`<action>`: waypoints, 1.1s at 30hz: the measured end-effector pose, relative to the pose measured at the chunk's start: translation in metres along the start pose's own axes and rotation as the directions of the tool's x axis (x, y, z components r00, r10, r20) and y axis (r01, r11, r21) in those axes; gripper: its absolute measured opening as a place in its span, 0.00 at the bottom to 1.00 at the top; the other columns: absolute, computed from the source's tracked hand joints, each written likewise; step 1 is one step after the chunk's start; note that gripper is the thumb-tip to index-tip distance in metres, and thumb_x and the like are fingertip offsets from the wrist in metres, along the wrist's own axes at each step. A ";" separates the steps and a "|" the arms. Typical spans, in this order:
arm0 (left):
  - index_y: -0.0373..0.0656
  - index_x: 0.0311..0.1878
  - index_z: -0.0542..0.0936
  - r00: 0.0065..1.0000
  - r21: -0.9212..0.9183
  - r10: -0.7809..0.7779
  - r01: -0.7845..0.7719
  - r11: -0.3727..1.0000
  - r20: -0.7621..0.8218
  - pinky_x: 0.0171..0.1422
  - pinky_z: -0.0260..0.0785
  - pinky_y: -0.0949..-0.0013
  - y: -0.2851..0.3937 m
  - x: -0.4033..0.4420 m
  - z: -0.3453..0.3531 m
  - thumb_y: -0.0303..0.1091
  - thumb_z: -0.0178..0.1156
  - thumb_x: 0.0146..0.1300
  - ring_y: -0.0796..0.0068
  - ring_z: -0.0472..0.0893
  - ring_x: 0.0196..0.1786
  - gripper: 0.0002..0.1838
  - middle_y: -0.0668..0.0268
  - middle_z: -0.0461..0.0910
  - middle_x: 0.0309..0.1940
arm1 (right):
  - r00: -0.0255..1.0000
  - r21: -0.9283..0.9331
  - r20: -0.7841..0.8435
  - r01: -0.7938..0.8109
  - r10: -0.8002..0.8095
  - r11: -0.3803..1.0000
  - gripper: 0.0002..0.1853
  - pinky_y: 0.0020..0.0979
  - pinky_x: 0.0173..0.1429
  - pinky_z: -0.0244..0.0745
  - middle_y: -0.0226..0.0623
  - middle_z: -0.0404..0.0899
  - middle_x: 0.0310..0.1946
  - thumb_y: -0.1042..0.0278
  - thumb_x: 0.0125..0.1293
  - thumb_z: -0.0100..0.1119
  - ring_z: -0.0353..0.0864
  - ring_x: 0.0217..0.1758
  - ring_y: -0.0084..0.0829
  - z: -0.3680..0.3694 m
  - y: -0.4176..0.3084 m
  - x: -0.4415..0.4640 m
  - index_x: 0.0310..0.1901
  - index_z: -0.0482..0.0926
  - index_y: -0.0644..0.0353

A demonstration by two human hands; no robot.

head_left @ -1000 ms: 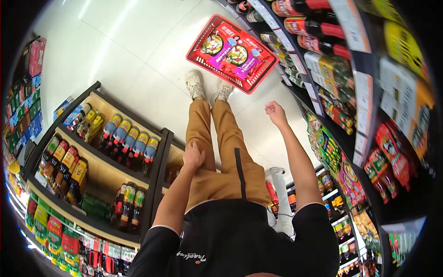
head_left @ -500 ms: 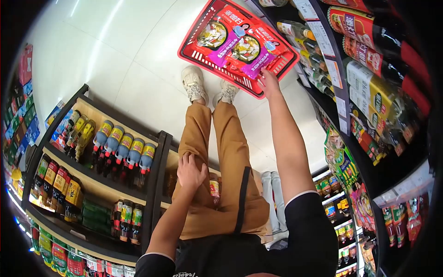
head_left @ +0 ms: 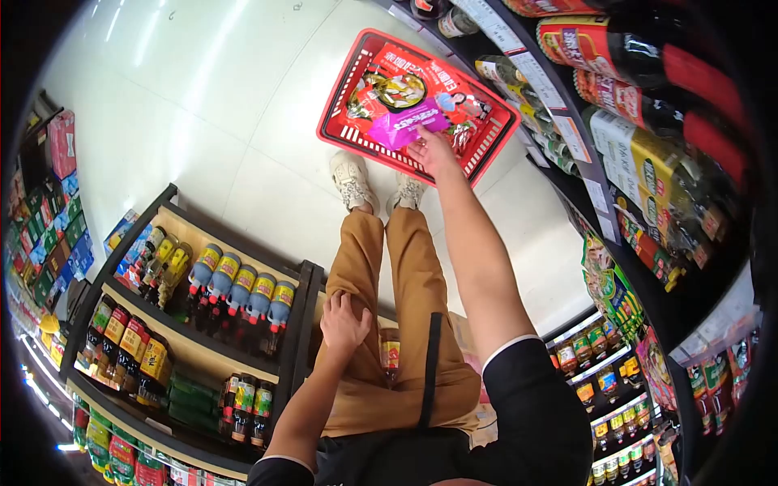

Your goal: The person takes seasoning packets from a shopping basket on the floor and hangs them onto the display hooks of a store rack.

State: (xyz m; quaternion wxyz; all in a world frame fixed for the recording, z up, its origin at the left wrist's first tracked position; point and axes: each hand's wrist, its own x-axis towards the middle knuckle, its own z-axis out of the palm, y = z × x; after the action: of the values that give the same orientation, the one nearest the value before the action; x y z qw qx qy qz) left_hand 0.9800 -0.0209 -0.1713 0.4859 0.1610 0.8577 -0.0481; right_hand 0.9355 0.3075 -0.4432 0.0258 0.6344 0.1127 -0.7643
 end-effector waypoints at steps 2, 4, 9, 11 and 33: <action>0.40 0.55 0.74 1.000 0.002 0.008 -0.008 1.000 -0.015 0.61 0.69 0.53 0.000 0.000 0.000 0.47 0.59 0.55 0.52 0.70 0.61 0.27 0.55 0.72 0.59 | 0.999 -0.092 0.008 0.052 -0.052 0.994 0.13 0.43 0.54 0.78 0.36 0.76 0.44 0.66 0.65 0.62 0.79 0.44 0.38 0.019 0.001 -0.018 0.48 0.72 0.55; 0.40 0.55 0.74 1.000 -0.033 0.007 -0.007 0.999 -0.012 0.60 0.69 0.53 -0.003 -0.003 0.004 0.45 0.59 0.55 0.51 0.71 0.59 0.26 0.55 0.73 0.56 | 0.995 -0.195 0.037 0.096 -0.090 0.976 0.14 0.42 0.52 0.79 0.36 0.76 0.43 0.65 0.65 0.62 0.80 0.43 0.37 0.024 0.006 -0.036 0.49 0.72 0.55; 0.42 0.54 0.75 1.000 -0.172 -0.006 0.003 0.985 -0.021 0.58 0.69 0.51 -0.030 -0.005 0.018 0.42 0.58 0.57 0.47 0.74 0.55 0.23 0.52 0.75 0.51 | 0.984 -0.487 0.117 0.177 -0.136 0.856 0.11 0.32 0.47 0.80 0.33 0.79 0.40 0.66 0.64 0.59 0.79 0.40 0.25 -0.016 0.015 -0.114 0.46 0.75 0.57; 0.42 0.53 0.76 0.998 -0.167 -0.035 0.042 0.985 0.044 0.56 0.71 0.52 -0.037 -0.008 0.010 0.43 0.57 0.59 0.48 0.77 0.52 0.21 0.52 0.79 0.48 | 0.988 -0.510 0.099 0.155 -0.121 0.846 0.08 0.29 0.47 0.80 0.32 0.80 0.39 0.67 0.63 0.57 0.79 0.40 0.23 -0.036 0.010 -0.159 0.42 0.77 0.59; 0.34 0.62 0.71 0.767 -0.967 0.624 0.245 -0.067 0.151 0.61 0.68 0.67 0.091 -0.071 -0.334 0.50 0.57 0.68 0.72 0.79 0.54 0.30 0.59 0.78 0.56 | 0.755 -0.184 0.482 0.583 -0.444 0.792 0.07 0.24 0.43 0.75 0.27 0.82 0.36 0.75 0.64 0.55 0.79 0.36 0.18 0.066 -0.057 -0.558 0.43 0.80 0.62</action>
State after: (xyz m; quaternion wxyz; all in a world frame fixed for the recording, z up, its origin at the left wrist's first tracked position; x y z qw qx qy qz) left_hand 0.7695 0.1284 0.0704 0.6804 -0.1303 0.3861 0.6091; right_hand 0.9694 0.2915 0.1206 -0.0614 0.3878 0.4000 -0.8282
